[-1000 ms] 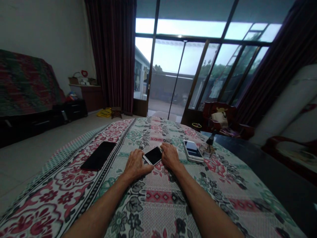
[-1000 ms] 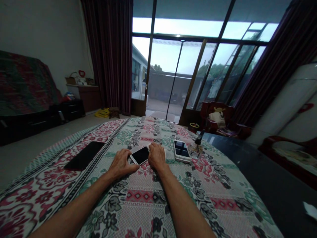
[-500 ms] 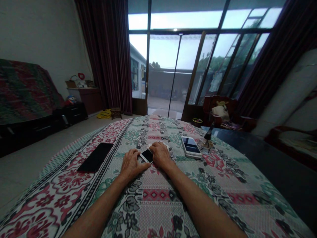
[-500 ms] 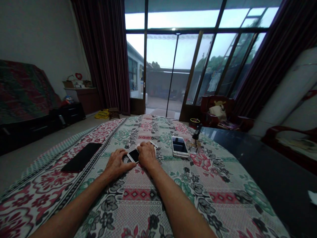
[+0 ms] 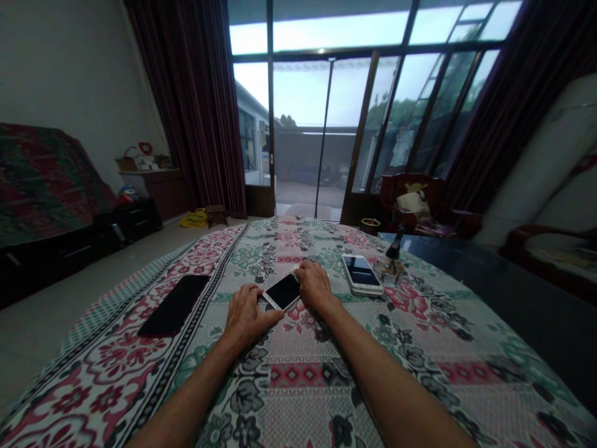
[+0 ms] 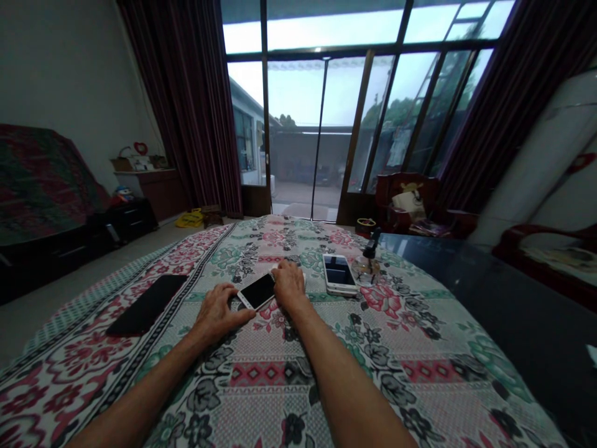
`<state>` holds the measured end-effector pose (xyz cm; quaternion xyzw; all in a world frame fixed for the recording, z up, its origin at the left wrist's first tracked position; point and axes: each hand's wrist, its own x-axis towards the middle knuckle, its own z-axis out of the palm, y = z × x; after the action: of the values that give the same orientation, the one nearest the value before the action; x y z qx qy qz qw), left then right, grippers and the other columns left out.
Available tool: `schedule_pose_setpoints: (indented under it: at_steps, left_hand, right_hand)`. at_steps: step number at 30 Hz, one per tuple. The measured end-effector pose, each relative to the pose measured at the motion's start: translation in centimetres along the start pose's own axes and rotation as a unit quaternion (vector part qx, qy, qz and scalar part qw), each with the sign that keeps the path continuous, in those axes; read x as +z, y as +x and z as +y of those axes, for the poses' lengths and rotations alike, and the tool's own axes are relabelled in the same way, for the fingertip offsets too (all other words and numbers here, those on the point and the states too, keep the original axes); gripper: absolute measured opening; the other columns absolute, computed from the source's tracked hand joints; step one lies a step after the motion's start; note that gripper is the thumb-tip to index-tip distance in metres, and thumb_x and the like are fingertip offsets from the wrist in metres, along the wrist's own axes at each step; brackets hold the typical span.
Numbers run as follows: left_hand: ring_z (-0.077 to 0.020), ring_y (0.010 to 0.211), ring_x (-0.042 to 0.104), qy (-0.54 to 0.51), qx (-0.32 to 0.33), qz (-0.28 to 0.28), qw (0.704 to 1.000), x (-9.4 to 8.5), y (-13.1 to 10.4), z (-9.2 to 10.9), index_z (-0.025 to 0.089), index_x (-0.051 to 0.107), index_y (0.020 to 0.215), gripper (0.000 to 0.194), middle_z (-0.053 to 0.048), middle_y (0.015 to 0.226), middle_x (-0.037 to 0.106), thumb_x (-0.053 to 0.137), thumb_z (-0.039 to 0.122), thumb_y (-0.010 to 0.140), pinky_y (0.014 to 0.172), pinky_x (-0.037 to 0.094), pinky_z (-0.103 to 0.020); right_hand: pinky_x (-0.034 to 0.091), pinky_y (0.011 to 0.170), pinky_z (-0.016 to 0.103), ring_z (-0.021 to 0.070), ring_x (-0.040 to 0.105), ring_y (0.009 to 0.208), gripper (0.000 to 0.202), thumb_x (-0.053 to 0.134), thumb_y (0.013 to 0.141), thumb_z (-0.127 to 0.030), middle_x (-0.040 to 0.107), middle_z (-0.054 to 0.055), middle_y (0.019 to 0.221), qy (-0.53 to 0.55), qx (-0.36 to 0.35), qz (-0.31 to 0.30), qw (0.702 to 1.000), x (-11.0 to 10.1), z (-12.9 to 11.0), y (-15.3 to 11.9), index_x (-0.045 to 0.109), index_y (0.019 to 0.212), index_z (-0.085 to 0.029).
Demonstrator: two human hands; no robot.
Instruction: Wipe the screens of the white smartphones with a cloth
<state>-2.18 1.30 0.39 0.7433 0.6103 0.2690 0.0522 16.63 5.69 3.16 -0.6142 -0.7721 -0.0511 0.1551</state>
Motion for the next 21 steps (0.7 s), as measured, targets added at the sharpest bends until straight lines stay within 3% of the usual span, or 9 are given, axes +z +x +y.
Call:
schedule_pose_setpoints:
  at_steps: [11, 16, 21]
  left_hand:
    - [-0.0285, 0.109, 0.055, -0.029, -0.002, 0.030, 0.999, 0.3, 0.1, -0.3, 0.017, 0.063, 0.104, 0.043, -0.011, 0.113, 0.059, 0.070, 0.044, 0.071, 0.098, 0.042, -0.039]
    - [-0.0292, 0.110, 0.055, -0.021, -0.017, 0.005, 1.000, -0.1, 0.3, -0.2, 0.017, 0.065, 0.106, 0.049, -0.010, 0.115, 0.059, 0.068, 0.050, 0.070, 0.096, 0.043, -0.037]
    - [-0.0289, 0.111, 0.054, -0.017, -0.030, -0.015, 0.999, -0.1, 0.4, -0.3, 0.019, 0.066, 0.111, 0.052, -0.008, 0.121, 0.057, 0.068, 0.051, 0.070, 0.098, 0.042, -0.037]
  right_hand:
    - [0.036, 0.082, 0.030, 0.0222, 0.051, 0.097, 0.031, 0.043, 0.088, -0.008, 0.064, 0.009, 0.111, -0.002, 0.052, 0.043, 0.998, 1.3, 0.4, 0.6, 0.069, 0.102, -0.017]
    - [0.035, 0.083, 0.029, 0.0209, 0.052, 0.095, 0.027, 0.047, 0.087, -0.009, 0.066, 0.008, 0.107, 0.000, -0.003, 0.019, 1.000, 1.1, -0.5, 0.5, 0.071, 0.096, -0.018]
    - [0.034, 0.080, 0.028, 0.0195, 0.051, 0.094, 0.023, 0.050, 0.089, -0.013, 0.067, 0.004, 0.109, 0.045, -0.115, 0.007, 0.992, 1.4, -3.2, 0.0, 0.071, 0.096, -0.021]
